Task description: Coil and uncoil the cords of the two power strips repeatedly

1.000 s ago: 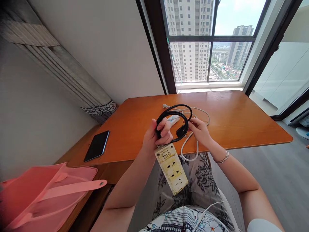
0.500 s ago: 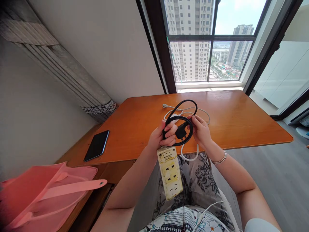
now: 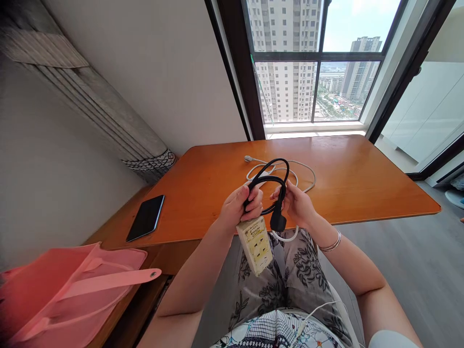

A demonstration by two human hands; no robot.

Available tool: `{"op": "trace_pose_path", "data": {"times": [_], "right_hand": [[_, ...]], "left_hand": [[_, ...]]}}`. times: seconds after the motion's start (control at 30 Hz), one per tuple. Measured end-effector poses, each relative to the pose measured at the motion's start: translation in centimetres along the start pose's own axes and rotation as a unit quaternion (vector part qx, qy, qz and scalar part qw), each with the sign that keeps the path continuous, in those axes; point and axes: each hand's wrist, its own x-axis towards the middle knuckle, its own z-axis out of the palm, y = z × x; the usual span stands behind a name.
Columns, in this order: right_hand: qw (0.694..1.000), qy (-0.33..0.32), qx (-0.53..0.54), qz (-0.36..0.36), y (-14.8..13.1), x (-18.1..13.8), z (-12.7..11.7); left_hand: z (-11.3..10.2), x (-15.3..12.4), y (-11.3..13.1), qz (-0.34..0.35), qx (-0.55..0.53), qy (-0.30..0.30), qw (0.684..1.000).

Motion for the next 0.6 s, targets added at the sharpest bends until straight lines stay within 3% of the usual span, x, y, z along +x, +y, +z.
{"op": "trace_pose_path", "data": {"times": [0.2, 0.33, 0.4, 0.5, 0.6], "right_hand": [[0.995, 0.002, -0.097, -0.029, 0.4, -1.0, 0.8], [0.985, -0.032, -0.163, -0.033, 0.4, -1.2, 0.9], [0.963, -0.051, -0.262, -0.036, 0.1, -1.5, 0.8], [0.894, -0.053, -0.443, -0.048, -0.6, -2.3, 0.8], [0.851, -0.059, -0.515, -0.08, -1.0, -3.3, 0.5]], "left_hand": [[0.9, 0.2, -0.1, 0.05, 0.041, 0.057, 0.996], [1.0, 0.2, -0.2, 0.073, 0.064, 0.092, 0.991], [0.8, 0.3, 0.0, 0.08, 0.046, 0.132, 0.987], [0.4, 0.6, 0.5, 0.087, 0.007, 0.193, 0.977], [-0.1, 0.9, 1.2, 0.111, -0.028, 0.227, 0.967]]}}
